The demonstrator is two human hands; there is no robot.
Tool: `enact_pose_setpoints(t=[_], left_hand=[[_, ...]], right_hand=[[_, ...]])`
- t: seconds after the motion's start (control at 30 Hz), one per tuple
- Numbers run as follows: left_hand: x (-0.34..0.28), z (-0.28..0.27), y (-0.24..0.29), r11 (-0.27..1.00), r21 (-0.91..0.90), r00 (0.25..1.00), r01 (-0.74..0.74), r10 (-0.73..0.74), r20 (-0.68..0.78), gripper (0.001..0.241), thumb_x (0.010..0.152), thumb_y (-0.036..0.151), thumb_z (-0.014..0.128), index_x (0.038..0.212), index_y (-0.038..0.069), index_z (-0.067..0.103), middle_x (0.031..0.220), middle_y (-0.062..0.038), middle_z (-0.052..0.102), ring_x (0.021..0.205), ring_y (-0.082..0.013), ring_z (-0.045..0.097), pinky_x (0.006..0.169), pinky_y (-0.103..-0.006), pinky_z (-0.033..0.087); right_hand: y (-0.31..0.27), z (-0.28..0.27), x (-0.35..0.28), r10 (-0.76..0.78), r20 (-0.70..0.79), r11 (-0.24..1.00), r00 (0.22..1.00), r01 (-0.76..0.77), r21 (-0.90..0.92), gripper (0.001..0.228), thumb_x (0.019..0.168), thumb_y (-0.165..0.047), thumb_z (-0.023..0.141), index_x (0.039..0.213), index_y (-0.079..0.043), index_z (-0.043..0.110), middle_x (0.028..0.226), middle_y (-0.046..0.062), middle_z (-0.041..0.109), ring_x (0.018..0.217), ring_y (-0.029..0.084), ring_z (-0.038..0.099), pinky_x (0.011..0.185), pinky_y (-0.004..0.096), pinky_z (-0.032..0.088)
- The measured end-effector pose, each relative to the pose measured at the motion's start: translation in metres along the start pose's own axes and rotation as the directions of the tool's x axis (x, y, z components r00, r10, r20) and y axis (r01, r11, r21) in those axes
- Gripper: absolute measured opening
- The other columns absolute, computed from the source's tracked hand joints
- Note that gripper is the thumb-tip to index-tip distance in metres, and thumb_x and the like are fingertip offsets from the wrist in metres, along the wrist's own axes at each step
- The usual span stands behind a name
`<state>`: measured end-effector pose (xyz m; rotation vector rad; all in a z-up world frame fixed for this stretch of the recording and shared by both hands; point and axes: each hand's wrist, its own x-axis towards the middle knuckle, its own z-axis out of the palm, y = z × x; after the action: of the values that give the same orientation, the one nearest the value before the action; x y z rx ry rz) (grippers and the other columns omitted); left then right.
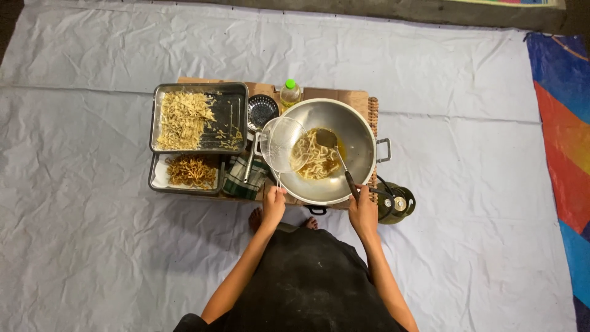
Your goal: Frying shredded dough in a wok with oil, using a spatula to stir and a strainer to remove the cooked pieces.
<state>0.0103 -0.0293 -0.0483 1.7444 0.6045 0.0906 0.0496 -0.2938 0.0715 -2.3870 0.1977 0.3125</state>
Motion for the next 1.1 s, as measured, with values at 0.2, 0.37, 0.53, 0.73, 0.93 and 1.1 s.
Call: enact_pose_setpoints(t=[0.2, 0.37, 0.53, 0.73, 0.93, 1.1], left_hand=[[-0.002, 0.005, -0.002, 0.999, 0.03, 1.0, -0.014, 0.014, 0.005, 0.026, 0.101, 0.021, 0.047, 0.091, 0.007, 0.067, 0.062, -0.01, 0.063, 0.059, -0.0268, 0.063, 0.059, -0.0384, 0.051], [-0.006, 0.002, 0.011, 0.999, 0.042, 1.0, -0.005, 0.005, 0.002, 0.026, 0.101, 0.021, 0.047, 0.09, 0.008, 0.067, 0.06, -0.008, 0.062, 0.058, -0.0252, 0.063, 0.059, -0.0369, 0.052], [-0.005, 0.004, 0.006, 0.999, 0.026, 1.0, -0.019, 0.019, -0.02, 0.027, 0.1, 0.02, 0.046, 0.089, 0.007, 0.067, 0.058, -0.009, 0.061, 0.057, -0.0245, 0.062, 0.059, -0.0363, 0.052], [-0.007, 0.004, 0.004, 0.998, 0.054, 0.999, -0.03, 0.032, -0.03, 0.026, 0.1, 0.02, 0.048, 0.089, 0.008, 0.068, 0.06, -0.012, 0.063, 0.06, -0.0297, 0.064, 0.062, -0.04, 0.053], [-0.003, -0.005, 0.009, 0.999, 0.038, 1.0, 0.008, -0.008, -0.008, 0.028, 0.102, 0.021, 0.044, 0.091, 0.007, 0.066, 0.061, -0.009, 0.062, 0.058, -0.0253, 0.062, 0.06, -0.0372, 0.051], [0.004, -0.014, 0.004, 0.998, 0.06, 1.0, 0.011, -0.01, -0.01, 0.027, 0.101, 0.02, 0.045, 0.09, 0.007, 0.066, 0.06, -0.007, 0.061, 0.057, -0.0229, 0.062, 0.059, -0.0353, 0.051]], right_hand=[[-0.013, -0.019, 0.001, 0.042, -0.094, 0.999, 0.995, -0.04, 0.032, 0.036, 0.1, -0.018, 0.054, 0.135, -0.014, 0.048, 0.11, 0.035, 0.071, 0.102, 0.056, 0.067, 0.089, 0.062, 0.051], [-0.007, -0.024, 0.009, 0.041, -0.098, 0.998, 0.994, -0.036, 0.046, 0.038, 0.101, -0.017, 0.052, 0.138, -0.012, 0.045, 0.121, 0.037, 0.067, 0.108, 0.058, 0.064, 0.093, 0.064, 0.048], [0.014, -0.004, 0.017, 0.068, -0.085, 0.997, 0.994, -0.071, -0.038, 0.033, 0.102, -0.025, 0.051, 0.132, -0.012, 0.044, 0.114, 0.038, 0.069, 0.106, 0.056, 0.066, 0.092, 0.063, 0.051], [0.073, 0.055, 0.037, 0.044, 0.01, 0.997, 0.999, -0.044, 0.061, 0.036, 0.098, -0.023, 0.059, 0.131, -0.013, 0.051, 0.117, 0.037, 0.068, 0.111, 0.056, 0.064, 0.095, 0.062, 0.051], [0.094, 0.091, 0.046, 0.127, 0.178, 0.773, 0.976, -0.209, 0.598, 0.03, 0.101, -0.015, 0.059, 0.129, -0.004, 0.056, 0.063, 0.009, 0.053, 0.042, 0.016, 0.051, 0.032, 0.025, 0.038], [0.098, 0.079, 0.053, 0.018, 0.044, 0.847, 0.999, -0.039, 0.531, 0.033, 0.098, -0.014, 0.065, 0.129, -0.004, 0.059, 0.068, 0.01, 0.059, 0.057, 0.015, 0.056, 0.047, 0.026, 0.043]])
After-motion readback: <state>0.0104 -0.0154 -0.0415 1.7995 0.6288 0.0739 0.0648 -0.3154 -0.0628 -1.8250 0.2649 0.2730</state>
